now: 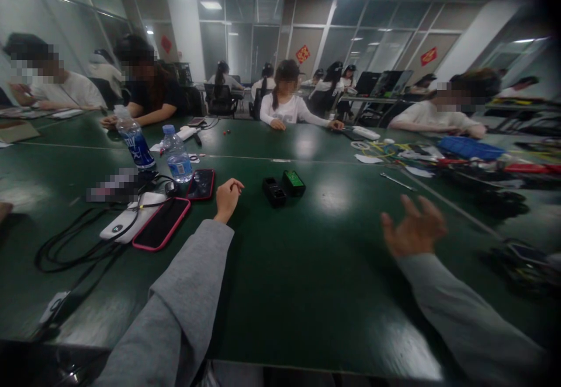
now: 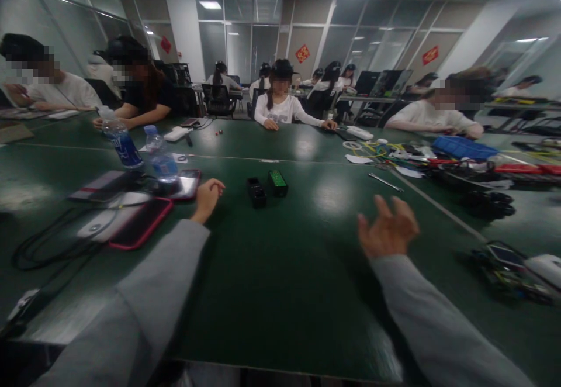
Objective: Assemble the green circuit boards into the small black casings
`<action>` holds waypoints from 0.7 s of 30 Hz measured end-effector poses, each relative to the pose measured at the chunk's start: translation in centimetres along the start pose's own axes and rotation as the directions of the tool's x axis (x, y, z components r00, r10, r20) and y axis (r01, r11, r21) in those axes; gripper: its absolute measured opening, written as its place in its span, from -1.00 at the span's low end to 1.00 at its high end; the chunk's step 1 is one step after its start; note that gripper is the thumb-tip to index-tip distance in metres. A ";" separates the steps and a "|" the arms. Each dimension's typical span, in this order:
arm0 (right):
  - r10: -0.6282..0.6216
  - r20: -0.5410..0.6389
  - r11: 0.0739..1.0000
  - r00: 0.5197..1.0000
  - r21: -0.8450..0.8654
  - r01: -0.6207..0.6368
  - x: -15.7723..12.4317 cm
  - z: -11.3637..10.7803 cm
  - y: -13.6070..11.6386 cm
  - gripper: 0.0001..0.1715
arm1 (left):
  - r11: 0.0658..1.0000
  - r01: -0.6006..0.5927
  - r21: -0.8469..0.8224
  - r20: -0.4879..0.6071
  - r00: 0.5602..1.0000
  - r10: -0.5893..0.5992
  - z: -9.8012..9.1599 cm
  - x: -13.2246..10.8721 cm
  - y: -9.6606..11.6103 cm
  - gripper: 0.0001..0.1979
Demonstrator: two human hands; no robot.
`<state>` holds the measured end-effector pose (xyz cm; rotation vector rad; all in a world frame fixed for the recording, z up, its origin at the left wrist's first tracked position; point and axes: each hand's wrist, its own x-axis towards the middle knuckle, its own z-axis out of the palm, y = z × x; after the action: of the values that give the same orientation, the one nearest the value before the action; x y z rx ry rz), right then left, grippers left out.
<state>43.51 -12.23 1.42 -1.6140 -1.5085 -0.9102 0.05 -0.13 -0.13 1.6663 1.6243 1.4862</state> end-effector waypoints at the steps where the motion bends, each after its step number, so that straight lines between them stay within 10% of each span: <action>1: -0.095 0.070 0.994 0.993 0.069 0.090 0.0 1.2 -3.2 -0.24 | 1.000 0.003 0.001 0.001 1.000 -0.003 0.0 0.0 0.0 -0.70; 4: -0.400 0.276 0.895 0.874 0.321 0.309 0.2 2.9 -14.2 -0.28 | 1.000 0.000 0.007 0.006 1.000 0.000 -0.2 -0.2 0.1 -0.70; 8: -0.373 0.395 0.885 0.839 0.423 0.194 0.3 3.6 -24.4 -0.16 | 1.000 -0.019 0.004 -0.002 1.000 0.019 -0.2 -0.2 0.3 -0.71; 21: -0.248 0.530 0.925 0.811 0.378 0.035 1.2 3.1 -24.5 -0.44 | 1.000 -0.005 -0.020 -0.008 1.000 0.005 -0.1 -0.1 0.2 -0.71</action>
<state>19.19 -7.94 2.14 -1.5840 -2.0898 -0.1829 0.09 -0.32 0.03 1.6573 1.6055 1.5088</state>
